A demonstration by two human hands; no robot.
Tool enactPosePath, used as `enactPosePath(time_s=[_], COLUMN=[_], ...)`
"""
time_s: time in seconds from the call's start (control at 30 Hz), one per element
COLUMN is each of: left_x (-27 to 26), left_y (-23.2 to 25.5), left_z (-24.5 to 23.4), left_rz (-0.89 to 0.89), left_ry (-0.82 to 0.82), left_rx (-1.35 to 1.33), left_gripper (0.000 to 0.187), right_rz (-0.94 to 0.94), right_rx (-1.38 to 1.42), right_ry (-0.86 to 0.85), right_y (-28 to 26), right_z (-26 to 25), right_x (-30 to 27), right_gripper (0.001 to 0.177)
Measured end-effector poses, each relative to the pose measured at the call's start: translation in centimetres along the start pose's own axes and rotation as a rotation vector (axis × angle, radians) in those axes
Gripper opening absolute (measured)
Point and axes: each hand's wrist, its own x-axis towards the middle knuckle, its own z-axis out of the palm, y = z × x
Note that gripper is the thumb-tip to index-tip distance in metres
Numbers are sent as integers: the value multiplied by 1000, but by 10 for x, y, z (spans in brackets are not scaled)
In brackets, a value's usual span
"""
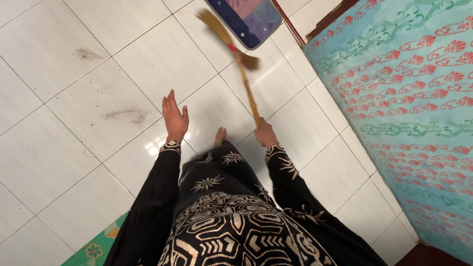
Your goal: The person sweeps the tiled floor using a broom, moving a floor mat by hand to reach the area underneath, and continues sweeping around the edges of the room and doorways.
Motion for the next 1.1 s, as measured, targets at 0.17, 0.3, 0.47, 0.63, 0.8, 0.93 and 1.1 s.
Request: enactPosePath(time_s=[0.17,0.3,0.47,0.63,0.8,0.93,1.1], left_x=[18,39,55,75,108,145,178], left_y=[-3,-23,-30,-27,-15,-1,16], left_z=[16,1,-23,-19,-7,3,-5], left_rz=[-13,-83,-197,-215,-188,-188,-114], left_ry=[4,51,97,105,113,70,43], left_rx=[-1,43,74,37,60,54,-4], left_gripper=[75,74,72,73,73,74,73], right_rz=[302,-197,-49,137,113,28,-88], right_rx=[230,-183,-79,391,517,205,-230], right_ry=[13,-250,-466,-706,-756,-502,-339], right_y=[29,21,-39,-123,-168,-181,-137], right_z=[-12,-2,156,122,19,-24,-26], right_x=[93,165,133,184,153,125,199], right_gripper=[25,10,13,15,34,54,33])
